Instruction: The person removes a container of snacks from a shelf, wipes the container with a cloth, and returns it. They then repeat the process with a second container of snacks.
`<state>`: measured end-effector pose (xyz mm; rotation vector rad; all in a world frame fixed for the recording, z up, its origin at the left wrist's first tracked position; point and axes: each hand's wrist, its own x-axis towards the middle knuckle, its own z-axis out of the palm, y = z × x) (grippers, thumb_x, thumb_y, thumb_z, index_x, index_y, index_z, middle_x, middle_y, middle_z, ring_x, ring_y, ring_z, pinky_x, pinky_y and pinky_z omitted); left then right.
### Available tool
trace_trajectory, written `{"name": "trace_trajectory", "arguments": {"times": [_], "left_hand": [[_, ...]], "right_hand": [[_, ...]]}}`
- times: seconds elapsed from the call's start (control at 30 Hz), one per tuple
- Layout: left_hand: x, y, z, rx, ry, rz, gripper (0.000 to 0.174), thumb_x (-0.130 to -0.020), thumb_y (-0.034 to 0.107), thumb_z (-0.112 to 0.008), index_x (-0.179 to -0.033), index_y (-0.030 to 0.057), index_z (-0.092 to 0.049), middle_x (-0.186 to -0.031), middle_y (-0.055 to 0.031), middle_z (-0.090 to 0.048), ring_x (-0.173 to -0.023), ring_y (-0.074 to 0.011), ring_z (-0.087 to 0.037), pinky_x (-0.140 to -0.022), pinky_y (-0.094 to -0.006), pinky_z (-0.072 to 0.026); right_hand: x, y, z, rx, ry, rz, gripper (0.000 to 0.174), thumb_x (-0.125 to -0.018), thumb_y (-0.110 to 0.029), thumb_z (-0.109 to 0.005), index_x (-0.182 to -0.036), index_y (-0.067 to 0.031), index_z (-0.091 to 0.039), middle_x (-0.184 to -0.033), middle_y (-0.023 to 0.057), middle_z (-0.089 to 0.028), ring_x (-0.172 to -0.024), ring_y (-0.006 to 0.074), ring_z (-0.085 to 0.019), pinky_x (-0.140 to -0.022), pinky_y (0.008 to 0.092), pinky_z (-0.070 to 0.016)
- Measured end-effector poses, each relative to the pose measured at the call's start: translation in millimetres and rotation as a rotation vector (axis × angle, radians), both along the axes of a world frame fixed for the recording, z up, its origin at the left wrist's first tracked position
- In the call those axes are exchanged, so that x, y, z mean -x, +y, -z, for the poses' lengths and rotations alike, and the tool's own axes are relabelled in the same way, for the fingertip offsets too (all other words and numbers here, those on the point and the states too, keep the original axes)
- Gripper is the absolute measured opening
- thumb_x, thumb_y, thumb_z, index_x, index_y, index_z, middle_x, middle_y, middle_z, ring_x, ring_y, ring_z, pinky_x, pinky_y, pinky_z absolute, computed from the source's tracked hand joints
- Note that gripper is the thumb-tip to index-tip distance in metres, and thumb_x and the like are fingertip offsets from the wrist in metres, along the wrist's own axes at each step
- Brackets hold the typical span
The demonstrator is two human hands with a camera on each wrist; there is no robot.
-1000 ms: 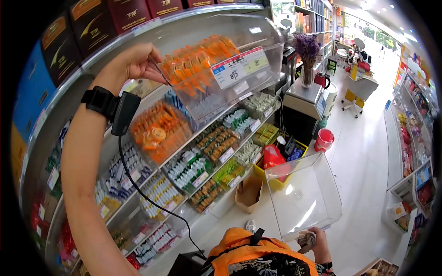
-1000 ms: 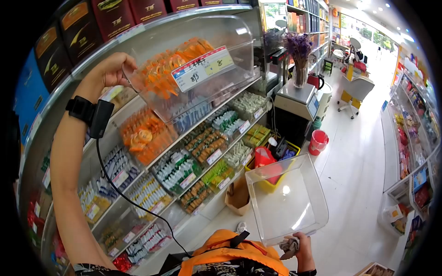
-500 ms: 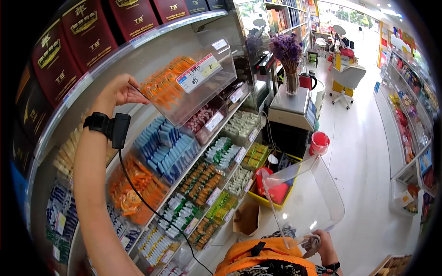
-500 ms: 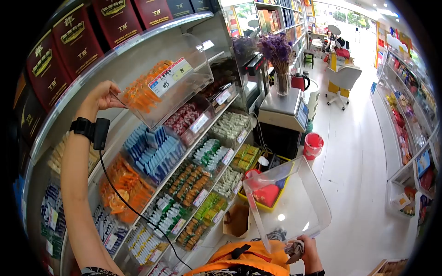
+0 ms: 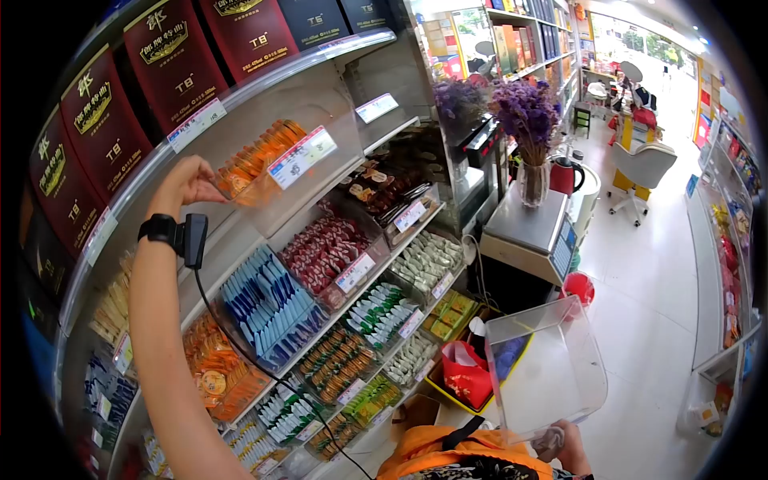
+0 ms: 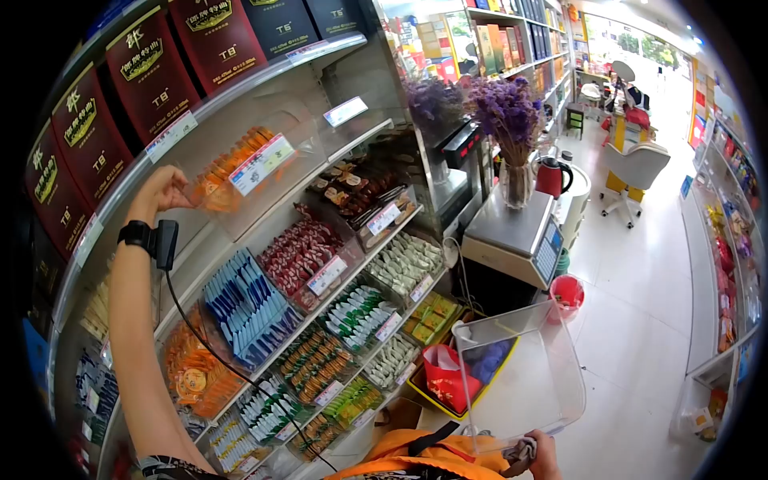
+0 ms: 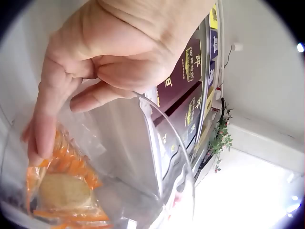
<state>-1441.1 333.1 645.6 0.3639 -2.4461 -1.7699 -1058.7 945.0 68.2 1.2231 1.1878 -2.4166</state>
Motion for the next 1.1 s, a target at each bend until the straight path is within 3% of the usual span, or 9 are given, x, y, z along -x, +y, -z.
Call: {"name": "trace_trajectory", "arguments": {"times": [0.03, 0.23, 0.5, 0.53, 0.63, 0.67, 0.93, 1.03, 1.1], "left_hand": [[-12, 3, -4, 0.025, 0.006, -0.017, 0.043, -0.079, 0.005, -0.044, -0.108, -0.0263, -0.035, -0.104, -0.0469, -0.051, -0.084, -0.0559, -0.062, -0.070, -0.0525, -0.0596], [3, -22, -2, 0.018, -0.151, -0.158, 0.051, -0.081, 0.006, -0.042, -0.115, -0.0299, -0.031, -0.107, -0.0496, -0.049, -0.090, -0.0558, -0.061, -0.073, -0.0517, -0.0587], [62, -47, 20, -0.029, -0.128, -0.092, 0.046, -0.076, 0.009, -0.055, -0.105, -0.0230, -0.040, -0.100, -0.0464, -0.054, -0.086, -0.0549, -0.062, -0.069, -0.0507, -0.0595], [69, -55, 19, 0.034, -0.141, -0.087, 0.034, -0.076, 0.012, -0.056, -0.095, -0.0149, -0.047, -0.091, -0.0387, -0.058, -0.079, -0.0495, -0.066, -0.067, -0.0494, -0.0602], [83, -60, 25, 0.163, -0.055, -0.115, 0.024, -0.076, 0.015, -0.058, -0.084, -0.0064, -0.050, -0.079, -0.0272, -0.059, -0.069, -0.0420, -0.068, -0.065, -0.0483, -0.0608], [79, -55, 21, 0.154, -0.058, -0.088, 0.032, -0.077, 0.003, -0.053, -0.098, -0.0174, -0.043, -0.088, -0.0350, -0.059, -0.075, -0.0469, -0.067, -0.064, -0.0491, -0.0610], [73, -58, 32, 0.294, -0.029, -0.099, 0.055, -0.085, 0.022, -0.053, -0.116, -0.0205, -0.038, -0.096, -0.0365, -0.059, -0.076, -0.0426, -0.068, -0.062, -0.0449, -0.0607], [51, -35, 33, 0.314, 0.019, -0.150, 0.066, -0.088, 0.031, -0.051, -0.126, -0.0193, -0.033, -0.101, -0.0375, -0.058, -0.082, -0.0435, -0.067, -0.066, -0.0473, -0.0597], [40, -20, 37, 0.266, 0.050, -0.173, 0.067, -0.088, 0.033, -0.050, -0.128, -0.0182, -0.032, -0.103, -0.0385, -0.057, -0.087, -0.0452, -0.066, -0.070, -0.0494, -0.0589]], "right_hand": [[13, 0, -6, 0.020, -0.023, 0.022, 0.017, -0.078, -0.011, -0.052, -0.082, 0.0045, -0.057, -0.072, 0.0129, -0.060, -0.066, 0.0257, -0.061, -0.060, 0.0388, -0.0511], [68, -6, -15, 0.170, -0.023, -0.032, 0.018, -0.078, -0.016, -0.050, -0.071, -0.0007, -0.054, -0.065, 0.0102, -0.057, -0.062, 0.0251, -0.058, -0.059, 0.0402, -0.0504], [76, -41, -30, 0.081, -0.093, -0.076, 0.018, -0.080, -0.017, -0.051, -0.071, -0.0018, -0.055, -0.065, 0.0113, -0.058, -0.057, 0.0254, -0.058, -0.057, 0.0394, -0.0512], [66, -22, 22, 0.112, -0.020, -0.159, 0.032, -0.082, -0.020, -0.045, -0.094, 0.0073, -0.058, -0.085, 0.0182, -0.063, -0.074, 0.0296, -0.062, -0.069, 0.0417, -0.0518], [64, -26, 22, -0.038, -0.034, -0.172, 0.033, -0.083, -0.020, -0.044, -0.092, 0.0087, -0.058, -0.083, 0.0195, -0.063, -0.072, 0.0307, -0.062, -0.067, 0.0417, -0.0518], [65, -26, 23, -0.031, -0.048, -0.168, 0.033, -0.083, -0.019, -0.044, -0.091, 0.0093, -0.058, -0.083, 0.0201, -0.063, -0.073, 0.0310, -0.063, -0.067, 0.0417, -0.0518], [81, -23, 20, 0.058, -0.037, -0.211, 0.035, -0.085, -0.017, -0.041, -0.096, 0.0104, -0.059, -0.089, 0.0219, -0.065, -0.079, 0.0311, -0.064, -0.071, 0.0405, -0.0521], [98, -46, -31, 0.026, -0.034, -0.107, 0.016, -0.078, -0.013, -0.054, -0.077, 0.0033, -0.058, -0.068, 0.0132, -0.059, -0.063, 0.0259, -0.060, -0.059, 0.0396, -0.0503], [106, -46, -45, 0.002, -0.039, -0.167, 0.018, -0.079, -0.013, -0.054, -0.078, 0.0045, -0.057, -0.074, 0.0158, -0.062, -0.067, 0.0269, -0.061, -0.060, 0.0398, -0.0503]]}}
